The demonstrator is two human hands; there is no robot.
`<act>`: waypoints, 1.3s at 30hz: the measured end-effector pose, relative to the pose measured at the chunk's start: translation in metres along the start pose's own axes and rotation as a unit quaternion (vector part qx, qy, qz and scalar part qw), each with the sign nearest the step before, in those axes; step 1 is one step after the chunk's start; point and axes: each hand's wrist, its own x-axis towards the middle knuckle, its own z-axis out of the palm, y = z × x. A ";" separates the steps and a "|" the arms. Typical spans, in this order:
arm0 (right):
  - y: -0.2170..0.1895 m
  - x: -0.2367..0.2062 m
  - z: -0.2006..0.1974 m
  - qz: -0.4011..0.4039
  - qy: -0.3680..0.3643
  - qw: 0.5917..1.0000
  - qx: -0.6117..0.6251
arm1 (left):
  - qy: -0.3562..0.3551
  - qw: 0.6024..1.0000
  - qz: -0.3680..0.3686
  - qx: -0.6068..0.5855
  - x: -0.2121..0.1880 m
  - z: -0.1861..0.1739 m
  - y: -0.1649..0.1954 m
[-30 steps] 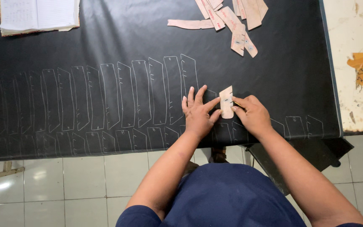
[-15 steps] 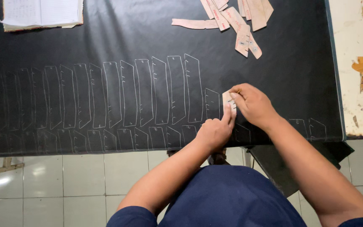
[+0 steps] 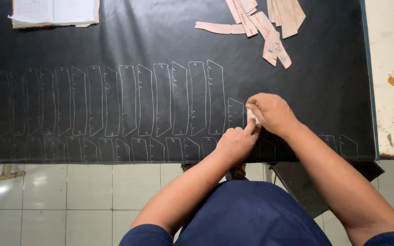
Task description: The person traces outlines of garment pattern pieces onto a large black sheet using a small pointed tool. They place a paper pattern piece on the sheet, trace its edges, then move to the next piece and repeat the process.
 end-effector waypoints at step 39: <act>0.018 -0.025 -0.011 0.028 0.087 0.996 0.019 | 0.088 0.996 0.014 0.001 0.004 0.000 -0.010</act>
